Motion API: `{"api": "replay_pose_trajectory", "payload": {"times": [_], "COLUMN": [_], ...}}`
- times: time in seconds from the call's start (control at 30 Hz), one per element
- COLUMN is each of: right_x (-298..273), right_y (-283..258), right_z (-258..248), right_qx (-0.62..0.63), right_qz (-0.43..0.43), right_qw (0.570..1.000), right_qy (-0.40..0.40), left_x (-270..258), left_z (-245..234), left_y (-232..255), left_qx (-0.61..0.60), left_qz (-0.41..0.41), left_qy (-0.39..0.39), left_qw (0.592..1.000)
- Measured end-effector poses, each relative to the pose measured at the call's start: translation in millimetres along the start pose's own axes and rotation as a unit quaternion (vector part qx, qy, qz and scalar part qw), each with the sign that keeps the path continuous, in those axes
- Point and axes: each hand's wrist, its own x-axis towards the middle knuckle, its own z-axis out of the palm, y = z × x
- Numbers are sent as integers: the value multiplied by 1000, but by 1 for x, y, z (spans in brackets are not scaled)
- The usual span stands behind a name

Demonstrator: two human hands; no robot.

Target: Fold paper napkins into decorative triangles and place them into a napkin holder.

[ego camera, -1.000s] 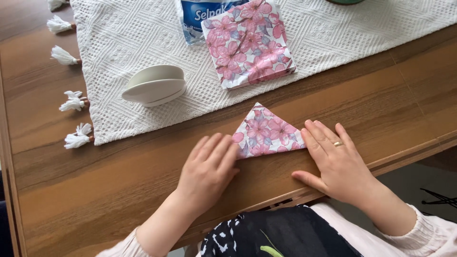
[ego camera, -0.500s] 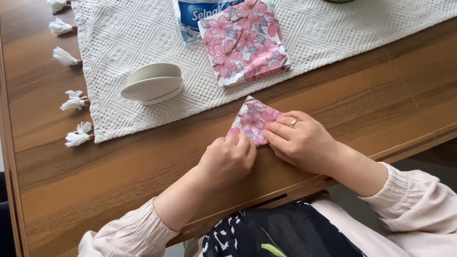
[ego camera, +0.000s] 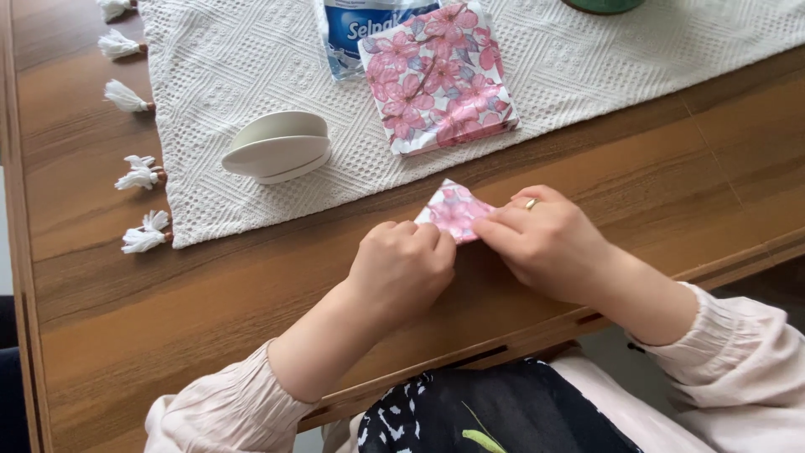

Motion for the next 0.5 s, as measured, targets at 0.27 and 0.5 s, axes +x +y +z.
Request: {"api": "replay_pose_trajectory", "payload": {"times": [0.27,0.5], "right_x": [46,33], "right_y": [32,51], "right_z": [-39,15], "right_qx": [321,303], "right_qz": [119,236], "right_qw": [933,897], "right_qy": [-115,-218], "left_x": [15,-29], "left_z": [-68,-6], "left_y": [-28,-60], "left_qx": [-245,-173], "left_qz": [-211,-302], "left_qy": [-170,-312], "left_qw": [931,884]}}
